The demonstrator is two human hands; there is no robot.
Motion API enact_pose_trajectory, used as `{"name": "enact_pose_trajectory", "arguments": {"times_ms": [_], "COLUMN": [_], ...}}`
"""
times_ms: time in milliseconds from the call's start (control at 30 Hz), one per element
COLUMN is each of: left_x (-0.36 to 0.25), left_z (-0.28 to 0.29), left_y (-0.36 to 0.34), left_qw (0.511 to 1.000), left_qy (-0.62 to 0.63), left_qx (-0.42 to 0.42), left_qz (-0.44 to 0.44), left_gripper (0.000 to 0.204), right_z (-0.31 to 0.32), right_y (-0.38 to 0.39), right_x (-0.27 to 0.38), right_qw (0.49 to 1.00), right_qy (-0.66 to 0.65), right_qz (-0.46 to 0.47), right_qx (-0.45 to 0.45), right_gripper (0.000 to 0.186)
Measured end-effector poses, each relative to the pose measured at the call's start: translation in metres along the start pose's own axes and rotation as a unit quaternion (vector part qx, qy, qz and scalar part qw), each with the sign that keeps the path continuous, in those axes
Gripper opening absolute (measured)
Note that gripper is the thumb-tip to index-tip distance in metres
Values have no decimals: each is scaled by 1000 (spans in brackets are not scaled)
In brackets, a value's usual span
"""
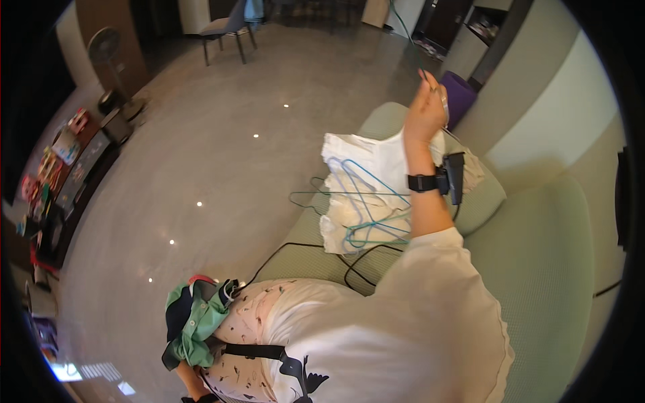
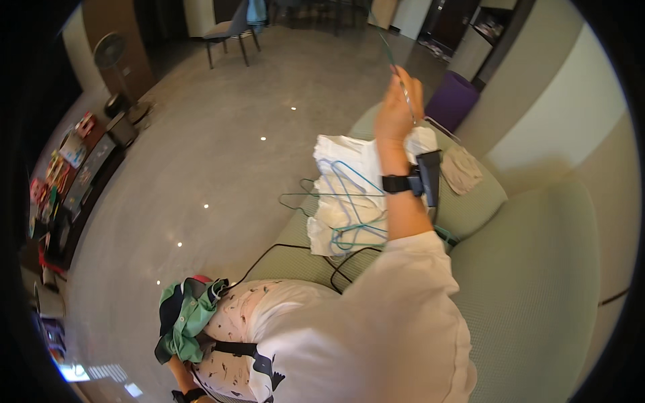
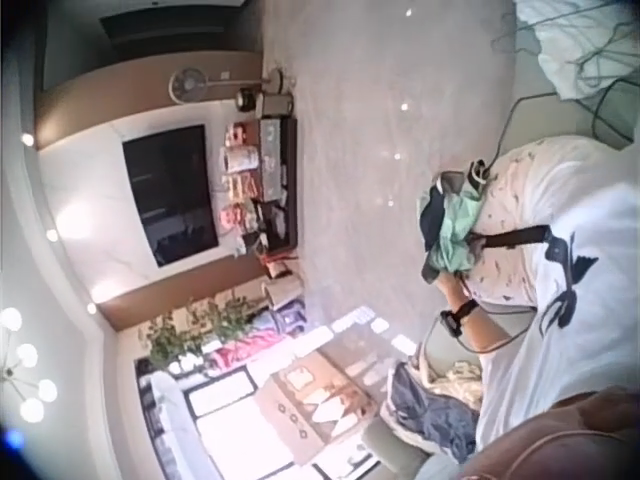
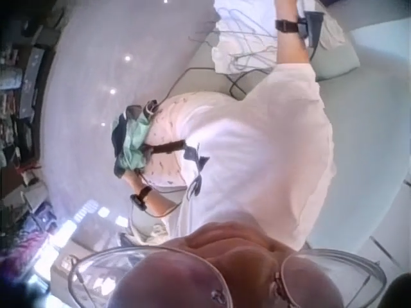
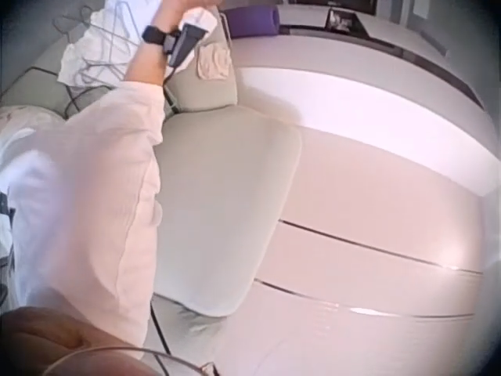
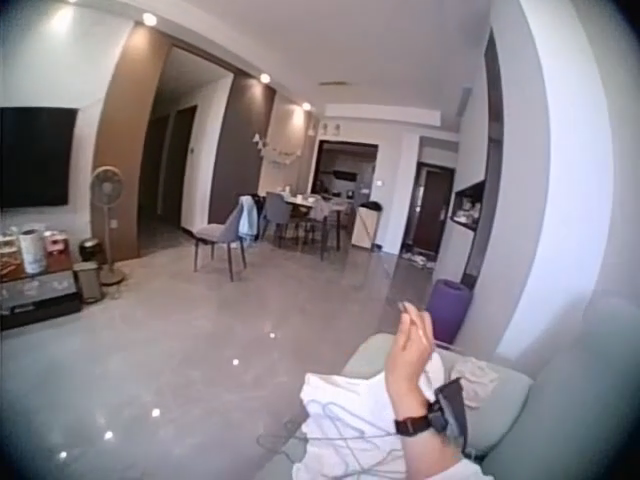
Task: Folding various pieces of clothing including a patterned top, a tank top, a polo shirt, and shorts.
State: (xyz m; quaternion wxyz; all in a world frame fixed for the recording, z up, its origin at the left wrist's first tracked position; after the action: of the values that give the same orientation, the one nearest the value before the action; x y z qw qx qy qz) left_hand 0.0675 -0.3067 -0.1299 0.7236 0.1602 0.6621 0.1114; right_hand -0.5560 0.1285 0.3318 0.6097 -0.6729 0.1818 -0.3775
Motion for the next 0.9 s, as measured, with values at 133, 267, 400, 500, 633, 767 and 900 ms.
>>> {"name": "enact_pose_trajectory", "arguments": {"times_ms": [133,267,400,500,633,767,900], "left_x": [-58,-96,-120,-130,-142,-161,-187], "left_z": [-44,-90,-99,-90,-97,-98,-96], "left_y": [50,73,90,100,112,107,124], "left_qw": [997,989,972,979,970,974,962], "left_qy": [27,45,169,158,121,84,120], "left_qx": [62,137,157,112,193,172,189], "left_qz": [-27,-37,-47,-69,-88,-126,-157], "left_gripper": [36,32,33,33,30,47,33], "right_z": [59,51,57,58,27,-36,-74], "right_y": [47,168,250,233,143,153,317], "right_x": [-119,-193,-192,-191,-152,-110,-124], "right_qw": [975,865,820,831,874,868,546], "right_qy": [188,247,141,59,141,71,27], "right_qz": [46,-10,65,-20,17,72,226], "right_qx": [113,437,551,553,464,486,807], "right_gripper": [17,19,44,41,37,33,17]}}
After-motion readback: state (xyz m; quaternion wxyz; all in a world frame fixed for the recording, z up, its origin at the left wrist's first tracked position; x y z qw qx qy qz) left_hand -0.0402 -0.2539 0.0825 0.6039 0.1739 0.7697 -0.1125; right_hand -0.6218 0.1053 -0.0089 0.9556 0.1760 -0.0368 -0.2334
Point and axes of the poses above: each hand's wrist, its own y-axis away from the middle knuckle, its own z-axis out of the back of the hand, x = y × z, the point moved 8 cm from there along -y, towards the middle knuckle, and after that the axes turned 2 degrees about -z, right-handed, at the moved point
